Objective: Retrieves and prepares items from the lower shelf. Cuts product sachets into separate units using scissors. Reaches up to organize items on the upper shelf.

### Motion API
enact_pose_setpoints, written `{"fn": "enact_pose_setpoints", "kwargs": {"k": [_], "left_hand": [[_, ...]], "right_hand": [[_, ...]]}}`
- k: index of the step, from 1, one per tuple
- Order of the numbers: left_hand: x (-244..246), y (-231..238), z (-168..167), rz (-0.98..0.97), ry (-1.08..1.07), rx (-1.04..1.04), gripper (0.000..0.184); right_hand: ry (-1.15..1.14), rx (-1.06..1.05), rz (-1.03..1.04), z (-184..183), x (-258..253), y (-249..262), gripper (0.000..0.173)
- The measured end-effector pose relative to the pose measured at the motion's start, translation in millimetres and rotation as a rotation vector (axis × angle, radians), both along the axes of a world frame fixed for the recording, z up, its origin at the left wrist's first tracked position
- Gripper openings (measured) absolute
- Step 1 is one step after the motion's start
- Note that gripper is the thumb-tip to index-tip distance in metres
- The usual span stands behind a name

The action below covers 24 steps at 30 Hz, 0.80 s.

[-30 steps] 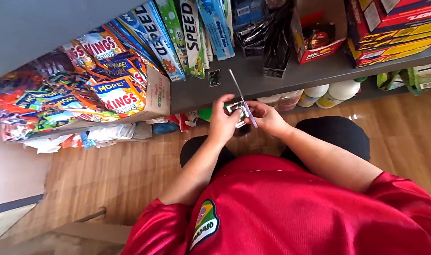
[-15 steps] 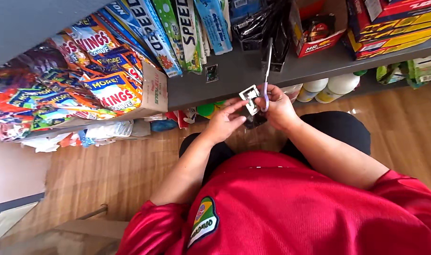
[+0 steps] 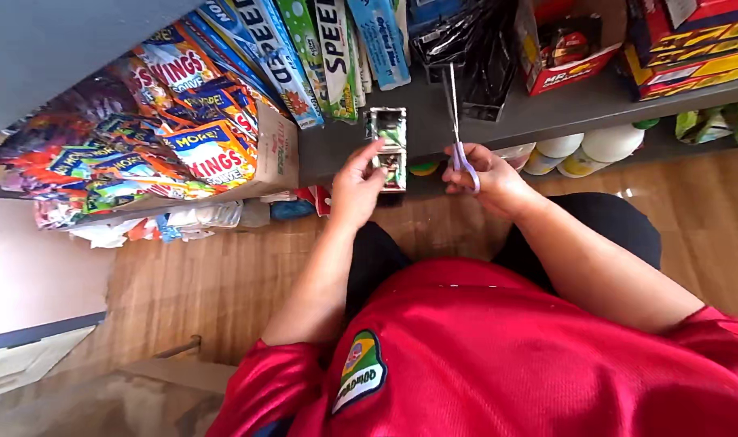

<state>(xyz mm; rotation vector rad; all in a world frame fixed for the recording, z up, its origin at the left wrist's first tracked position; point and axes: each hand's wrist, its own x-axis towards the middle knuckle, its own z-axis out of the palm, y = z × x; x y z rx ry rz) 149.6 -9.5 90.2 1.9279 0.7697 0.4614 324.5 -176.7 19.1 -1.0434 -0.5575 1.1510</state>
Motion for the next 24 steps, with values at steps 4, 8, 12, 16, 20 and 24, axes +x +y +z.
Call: {"fn": "enact_pose_setpoints", "kwargs": {"k": [4,8,12,16,20,24], "left_hand": [[-13,24,32,0.02,-0.048,0.049,0.053],[-21,23,53,-0.096,0.064,0.007,0.056],[-22,17,51,-0.209,0.096,-0.05,0.059],[-21,13,48,-0.246,0.095,-0.076,0.059],[-21,13,47,-0.28,0.099,-0.115,0.059],[-18,11,44,-0.308,0.113,-0.117,0.06]], "right_hand": [[-0.17,-0.01,0.379,6,9,-13,0.056],[-0.208,0.005,0.55,5,8,-13,0.054],[-0.136,0.064,0.564,-2,11,-9,0.062],[-0.091,0.079,0.59,-3,11,-10,0.051],[-0.066,0.078,0.579,-2,10,-12,0.044],[-0.058,0.071,0.567,0,9,-12,0.041]]}}
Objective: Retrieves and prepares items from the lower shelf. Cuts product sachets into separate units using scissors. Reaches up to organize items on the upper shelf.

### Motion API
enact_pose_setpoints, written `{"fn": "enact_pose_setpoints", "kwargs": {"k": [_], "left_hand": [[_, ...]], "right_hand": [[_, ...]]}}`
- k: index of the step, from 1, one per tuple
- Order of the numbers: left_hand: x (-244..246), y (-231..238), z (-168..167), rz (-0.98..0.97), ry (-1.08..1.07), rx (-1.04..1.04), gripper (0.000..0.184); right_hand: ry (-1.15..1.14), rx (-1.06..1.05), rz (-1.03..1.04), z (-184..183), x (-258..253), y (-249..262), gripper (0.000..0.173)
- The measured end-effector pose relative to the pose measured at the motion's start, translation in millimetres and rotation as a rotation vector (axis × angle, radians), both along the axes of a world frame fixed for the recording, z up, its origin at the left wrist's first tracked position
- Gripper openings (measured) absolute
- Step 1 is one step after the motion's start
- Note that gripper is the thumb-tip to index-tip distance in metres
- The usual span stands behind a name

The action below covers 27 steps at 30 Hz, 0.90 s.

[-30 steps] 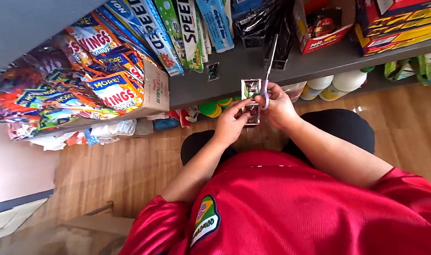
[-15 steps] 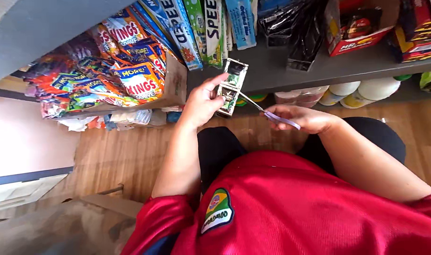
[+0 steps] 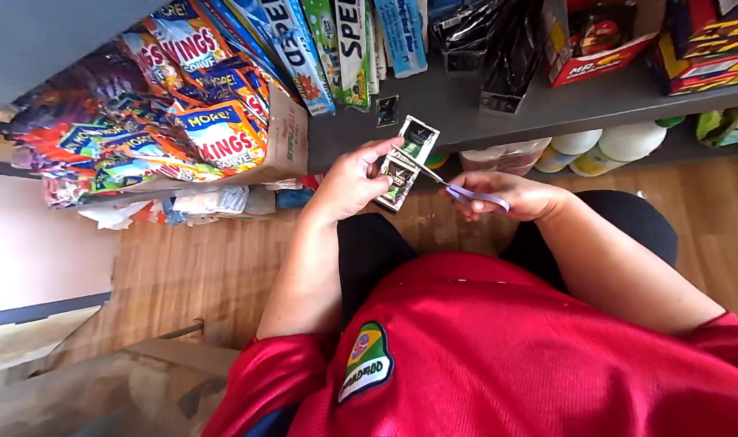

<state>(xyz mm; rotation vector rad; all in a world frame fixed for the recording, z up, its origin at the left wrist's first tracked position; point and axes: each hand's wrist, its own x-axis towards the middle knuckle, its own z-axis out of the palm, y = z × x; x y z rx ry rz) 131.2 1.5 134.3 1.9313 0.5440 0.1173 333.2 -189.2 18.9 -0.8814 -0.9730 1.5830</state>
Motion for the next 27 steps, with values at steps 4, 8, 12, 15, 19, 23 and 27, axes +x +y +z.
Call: {"fn": "enact_pose_setpoints", "kwargs": {"k": [4,8,12,15,19,23,27], "left_hand": [[1.0,-0.5,-2.0,-0.015,0.002,-0.009,0.06],[1.0,-0.5,-0.6,-0.019,-0.004,-0.028,0.06],[0.8,-0.1,-0.3,-0.023,-0.008,-0.045,0.061],[0.4,0.8,-0.7,-0.024,-0.021,-0.058,0.061],[-1.4,1.5,-2.5,-0.024,-0.043,-0.118,0.062],[-3.9,3.7,-4.2,-0.044,-0.064,-0.156,0.062],[-5.4,5.3,-4.7,-0.062,-0.08,-0.181,0.062]], "right_hand": [[-0.006,0.006,0.005,0.1,-0.5,0.7,0.038],[-0.003,0.011,0.004,0.5,-0.4,1.1,0.038],[-0.002,0.021,-0.002,1.6,-0.7,0.6,0.038],[0.012,0.03,0.006,-0.5,-0.1,1.3,0.037],[-0.001,0.025,0.0,-0.9,-1.2,0.9,0.039],[0.002,0.01,-0.017,-2.0,-3.8,0.0,0.038],[-0.016,0.034,-0.018,-2.7,-5.0,-0.4,0.037]]}}
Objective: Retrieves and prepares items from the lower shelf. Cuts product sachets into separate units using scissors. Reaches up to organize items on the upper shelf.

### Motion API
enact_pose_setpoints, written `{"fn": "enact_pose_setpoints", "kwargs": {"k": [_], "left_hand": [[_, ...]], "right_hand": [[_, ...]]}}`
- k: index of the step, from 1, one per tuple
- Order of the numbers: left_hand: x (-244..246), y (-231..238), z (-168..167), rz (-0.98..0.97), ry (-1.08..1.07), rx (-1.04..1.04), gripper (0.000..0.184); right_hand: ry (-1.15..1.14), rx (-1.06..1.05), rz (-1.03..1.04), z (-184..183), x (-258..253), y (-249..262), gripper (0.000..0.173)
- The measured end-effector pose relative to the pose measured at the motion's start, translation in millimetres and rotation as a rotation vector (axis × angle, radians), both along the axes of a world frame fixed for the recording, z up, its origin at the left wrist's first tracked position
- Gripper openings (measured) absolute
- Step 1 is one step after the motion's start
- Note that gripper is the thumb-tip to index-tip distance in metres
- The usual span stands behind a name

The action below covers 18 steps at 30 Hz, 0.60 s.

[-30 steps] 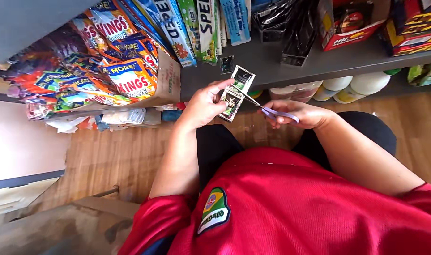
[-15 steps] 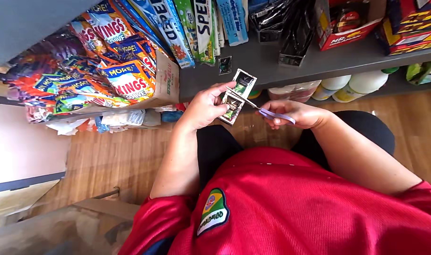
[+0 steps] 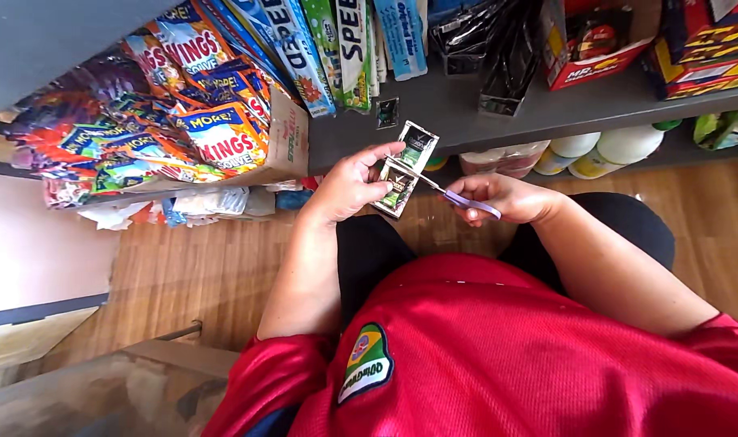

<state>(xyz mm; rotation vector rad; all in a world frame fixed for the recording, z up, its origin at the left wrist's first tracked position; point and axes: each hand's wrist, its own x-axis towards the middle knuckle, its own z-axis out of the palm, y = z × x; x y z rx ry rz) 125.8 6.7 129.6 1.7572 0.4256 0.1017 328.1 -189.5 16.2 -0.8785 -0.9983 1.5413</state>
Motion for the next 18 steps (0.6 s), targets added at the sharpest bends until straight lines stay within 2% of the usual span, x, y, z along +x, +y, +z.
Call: {"fn": "enact_pose_setpoints", "kwargs": {"k": [5,14,18], "left_hand": [[-1,0,-1,-0.002,-0.028,-0.136,0.062],[-1,-3,-25,-0.039,-0.087,-0.435,0.065],[-1,-1,-29,-0.053,-0.103,-0.478,0.064]], "right_hand": [[-0.008,0.036,0.004,-4,0,0,0.04],[0.037,0.041,0.02,-5,-4,-2,0.046],[0.04,0.057,0.017,-6,-5,-1,0.045]]}}
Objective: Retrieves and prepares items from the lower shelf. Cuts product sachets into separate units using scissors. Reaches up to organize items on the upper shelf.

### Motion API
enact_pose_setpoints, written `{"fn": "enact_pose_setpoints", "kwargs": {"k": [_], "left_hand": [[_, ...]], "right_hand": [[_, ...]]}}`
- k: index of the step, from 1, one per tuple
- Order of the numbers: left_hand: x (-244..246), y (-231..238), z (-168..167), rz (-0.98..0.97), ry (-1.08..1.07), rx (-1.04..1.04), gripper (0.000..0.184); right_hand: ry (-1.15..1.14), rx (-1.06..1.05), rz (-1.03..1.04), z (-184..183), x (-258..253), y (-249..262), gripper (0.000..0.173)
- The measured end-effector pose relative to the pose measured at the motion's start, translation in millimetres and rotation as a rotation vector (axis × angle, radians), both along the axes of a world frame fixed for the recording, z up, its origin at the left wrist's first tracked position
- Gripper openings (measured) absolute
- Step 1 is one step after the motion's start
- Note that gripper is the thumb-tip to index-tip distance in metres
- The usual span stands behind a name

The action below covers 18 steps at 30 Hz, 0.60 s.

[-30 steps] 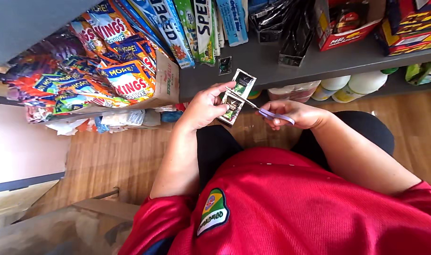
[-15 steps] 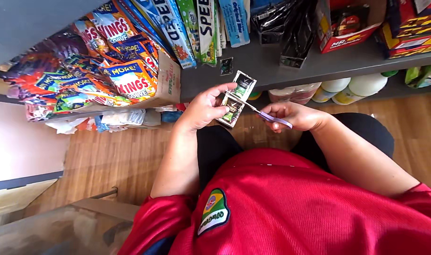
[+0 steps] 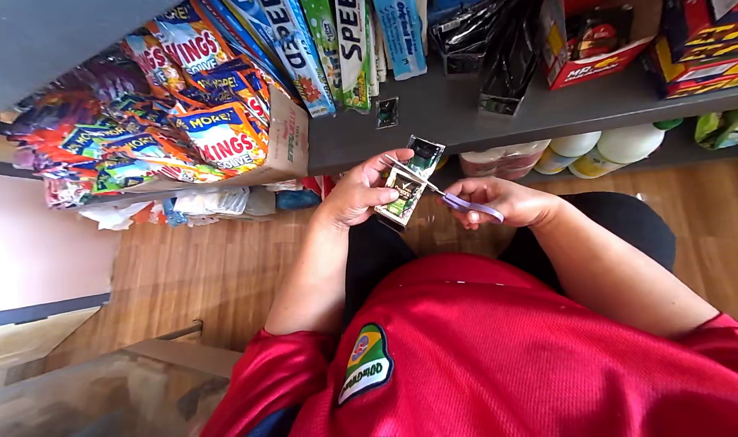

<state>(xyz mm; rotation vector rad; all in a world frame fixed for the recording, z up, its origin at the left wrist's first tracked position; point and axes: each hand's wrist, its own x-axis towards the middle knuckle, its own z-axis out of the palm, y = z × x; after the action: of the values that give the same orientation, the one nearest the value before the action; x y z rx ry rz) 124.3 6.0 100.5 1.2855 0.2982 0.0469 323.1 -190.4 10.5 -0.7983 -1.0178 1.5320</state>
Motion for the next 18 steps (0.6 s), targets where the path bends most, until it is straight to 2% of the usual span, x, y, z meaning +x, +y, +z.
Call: {"fn": "enact_pose_setpoints", "kwargs": {"k": [8,18], "left_hand": [[0,2,5,-0.02,-0.004,0.028,0.066],[2,-10,-1,-0.045,0.046,0.036,0.066]], "right_hand": [[-0.013,-0.012,-0.002,1,0,1,0.039],[-0.015,-0.018,-0.014,-2,-5,2,0.045]]}}
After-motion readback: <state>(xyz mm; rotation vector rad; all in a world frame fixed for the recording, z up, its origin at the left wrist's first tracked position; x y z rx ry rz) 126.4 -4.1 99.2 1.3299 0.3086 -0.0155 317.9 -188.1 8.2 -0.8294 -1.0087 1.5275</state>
